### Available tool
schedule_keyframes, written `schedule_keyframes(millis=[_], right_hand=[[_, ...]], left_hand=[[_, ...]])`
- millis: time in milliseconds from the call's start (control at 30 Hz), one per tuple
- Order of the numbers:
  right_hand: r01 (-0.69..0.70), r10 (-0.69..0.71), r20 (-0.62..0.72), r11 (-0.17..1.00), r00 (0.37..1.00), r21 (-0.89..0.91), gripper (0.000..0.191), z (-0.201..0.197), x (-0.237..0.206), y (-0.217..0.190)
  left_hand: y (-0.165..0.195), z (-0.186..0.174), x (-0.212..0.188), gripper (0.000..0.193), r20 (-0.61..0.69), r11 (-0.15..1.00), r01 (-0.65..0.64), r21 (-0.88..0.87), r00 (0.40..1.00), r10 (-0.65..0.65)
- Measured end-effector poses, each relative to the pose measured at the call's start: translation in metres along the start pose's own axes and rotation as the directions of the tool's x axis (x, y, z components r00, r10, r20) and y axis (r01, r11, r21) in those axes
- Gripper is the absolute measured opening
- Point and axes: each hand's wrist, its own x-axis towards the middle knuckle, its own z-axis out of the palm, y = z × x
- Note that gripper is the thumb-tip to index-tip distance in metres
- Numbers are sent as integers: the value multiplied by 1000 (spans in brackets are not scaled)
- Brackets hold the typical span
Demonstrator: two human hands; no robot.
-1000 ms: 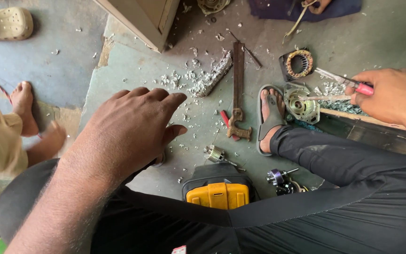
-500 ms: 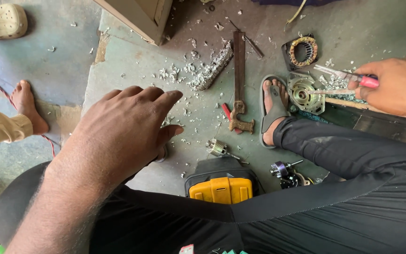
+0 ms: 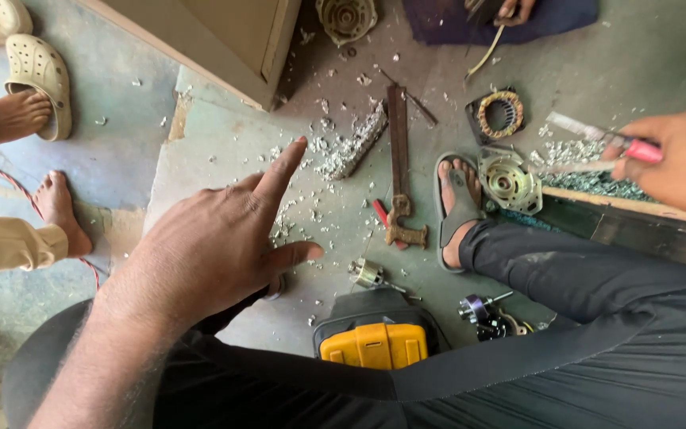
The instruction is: The person sits on the floor holding a motor armature covered in aluminum winding foil and uses pliers to peel and pull the metal foil off the shaft, letting scraps fall onto the floor. They rotate the armature to work around it and set the stripped piece down with other scrap.
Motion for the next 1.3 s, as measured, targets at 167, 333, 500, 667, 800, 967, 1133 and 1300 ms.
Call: schedule_keyframes(millis=[167, 333, 500, 667, 800, 967, 1133, 1300], right_hand=[[-62, 83, 89, 975, 993, -216, 31, -17, -6, -15], [-111, 106, -44, 985, 993, -131, 29, -58, -31, -8], [-167, 162, -111, 985, 981, -42, 29, -101, -56, -30], [-259, 257, -36, 961, 966, -97, 28, -109, -65, -41], [-77, 78, -223, 997, 972, 16, 27, -95, -64, -24], [-136, 166, -160, 973, 973, 185, 23, -80, -63, 4], [8, 37, -163, 965, 986, 263, 24, -65, -57, 24], [130, -84, -197, 965, 977, 230, 32, -48, -59, 39]], left_hand=[[0, 7, 7, 98, -90, 995, -99, 20, 991, 101], [-8, 25, 16, 85, -194, 983, -179, 50, 963, 185], [-6, 26, 23, 86, -171, 979, -188, 73, 965, 198], [5, 20, 22, 88, -157, 975, -180, 133, 967, 200], [9, 16, 5, 103, 117, 983, -165, -79, 978, 173], [5, 26, 3, 93, 2, 539, -402, -740, 800, 599], [-7, 79, 38, 89, -139, 878, -434, 200, 875, 464], [-21, 103, 57, 94, 115, 950, -293, 107, 953, 281]])
